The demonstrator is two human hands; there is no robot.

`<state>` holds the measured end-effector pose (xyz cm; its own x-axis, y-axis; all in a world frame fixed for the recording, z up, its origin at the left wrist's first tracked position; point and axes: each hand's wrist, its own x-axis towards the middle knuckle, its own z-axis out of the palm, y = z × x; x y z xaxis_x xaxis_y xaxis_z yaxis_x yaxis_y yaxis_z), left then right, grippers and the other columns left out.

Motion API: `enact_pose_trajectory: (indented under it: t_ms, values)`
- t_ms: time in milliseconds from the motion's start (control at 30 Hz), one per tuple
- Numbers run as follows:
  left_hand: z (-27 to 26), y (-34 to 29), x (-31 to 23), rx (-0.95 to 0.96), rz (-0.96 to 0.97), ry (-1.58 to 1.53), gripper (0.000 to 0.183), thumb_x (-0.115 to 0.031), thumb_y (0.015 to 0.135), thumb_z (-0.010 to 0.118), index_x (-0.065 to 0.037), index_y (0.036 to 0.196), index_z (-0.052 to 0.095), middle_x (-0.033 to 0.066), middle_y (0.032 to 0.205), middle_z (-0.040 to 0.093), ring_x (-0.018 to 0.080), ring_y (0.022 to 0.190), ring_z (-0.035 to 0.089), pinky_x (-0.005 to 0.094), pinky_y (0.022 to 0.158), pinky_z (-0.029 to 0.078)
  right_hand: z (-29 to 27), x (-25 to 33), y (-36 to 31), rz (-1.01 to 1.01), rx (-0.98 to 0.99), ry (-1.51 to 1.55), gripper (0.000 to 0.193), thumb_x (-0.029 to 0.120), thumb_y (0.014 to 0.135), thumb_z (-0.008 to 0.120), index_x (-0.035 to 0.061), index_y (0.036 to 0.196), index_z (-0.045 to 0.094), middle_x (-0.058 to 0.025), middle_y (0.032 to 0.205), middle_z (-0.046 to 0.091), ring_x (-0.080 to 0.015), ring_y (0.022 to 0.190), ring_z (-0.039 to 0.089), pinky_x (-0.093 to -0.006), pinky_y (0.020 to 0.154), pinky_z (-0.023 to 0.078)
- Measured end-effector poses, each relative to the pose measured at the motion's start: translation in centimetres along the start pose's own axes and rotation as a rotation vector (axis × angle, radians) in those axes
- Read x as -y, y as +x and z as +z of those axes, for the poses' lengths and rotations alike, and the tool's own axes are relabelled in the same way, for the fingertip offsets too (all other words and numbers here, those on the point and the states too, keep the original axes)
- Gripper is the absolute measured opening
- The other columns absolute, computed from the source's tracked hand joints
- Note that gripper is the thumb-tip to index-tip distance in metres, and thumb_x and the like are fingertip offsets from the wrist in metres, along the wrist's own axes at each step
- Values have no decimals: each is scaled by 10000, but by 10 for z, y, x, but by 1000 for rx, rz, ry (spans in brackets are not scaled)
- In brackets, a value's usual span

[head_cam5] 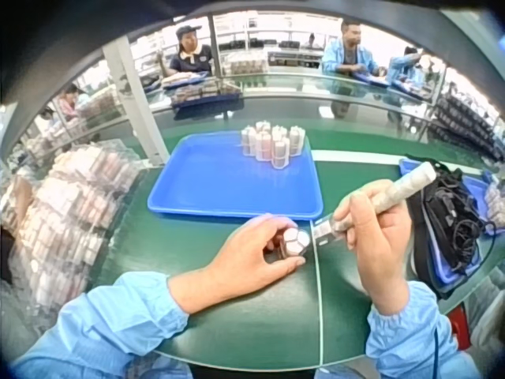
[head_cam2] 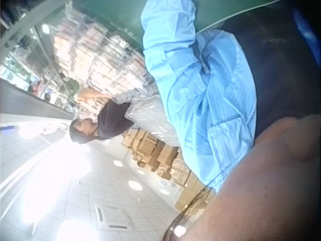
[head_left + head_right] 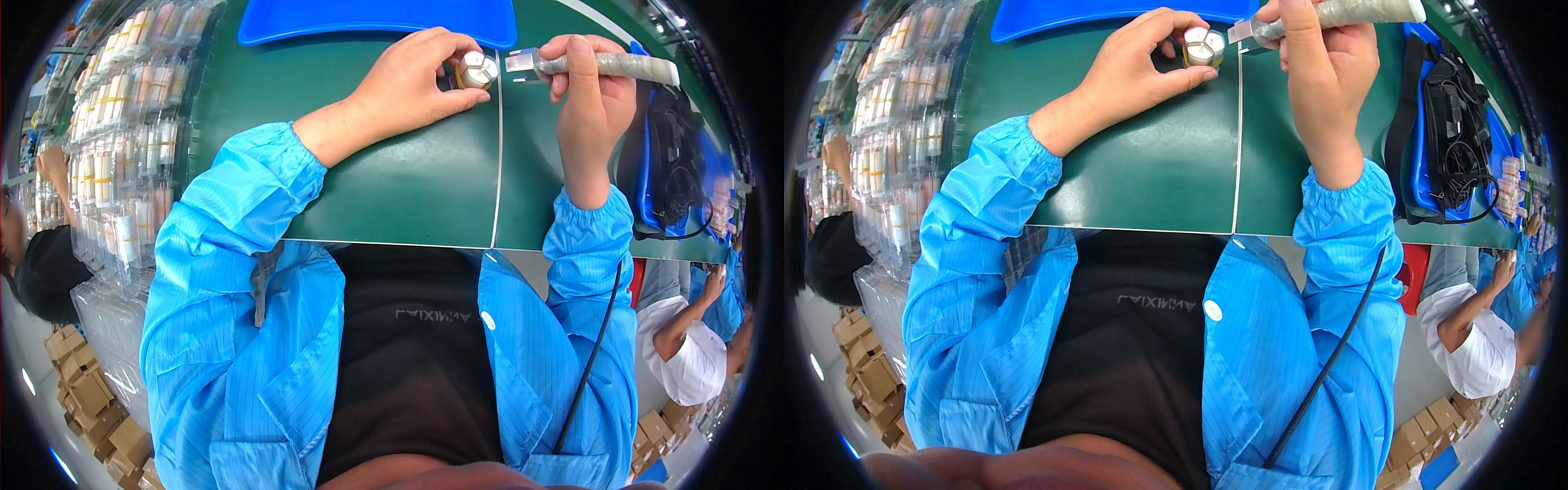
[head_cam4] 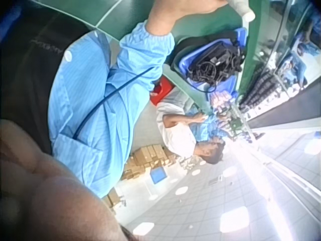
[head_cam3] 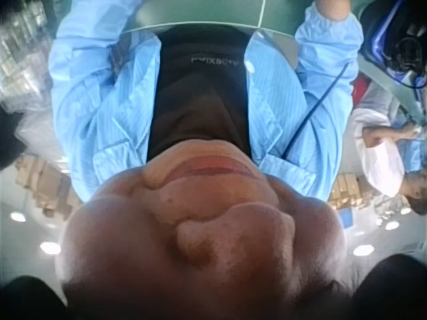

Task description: Assembling small components using a handheld dispenser at a factory workbench.

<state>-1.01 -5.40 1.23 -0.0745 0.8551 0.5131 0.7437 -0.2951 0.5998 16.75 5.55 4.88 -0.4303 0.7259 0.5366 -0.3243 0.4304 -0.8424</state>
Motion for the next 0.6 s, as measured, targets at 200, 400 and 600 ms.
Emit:
enact_pose_trajectory:
  t_ms: [200,400,600]
  values:
    - [-2,1,-1,13,57,-72,400,-234,754,822,-75,1079,652,70,946,632,224,843,618,326,731,534,3,1,-6,-44,66,-52,154,155,996,575,6,957,585,-94,883,668,-48,607,489,-210,587,456]
    - [1,0,3,-1,114,-63,392,-210,747,817,-77,1076,651,62,927,627,239,858,608,346,736,515,6,0,-10,-24,79,-108,134,143,987,594,10,976,576,-83,873,671,-43,609,497,-188,565,435]
    - [-1,0,5,-26,157,-44,388,-209,748,811,-73,1070,644,64,917,623,248,857,605,361,757,505,13,0,-10,23,82,-140,133,140,980,607,14,973,566,-78,853,672,-44,599,498,-187,542,419]
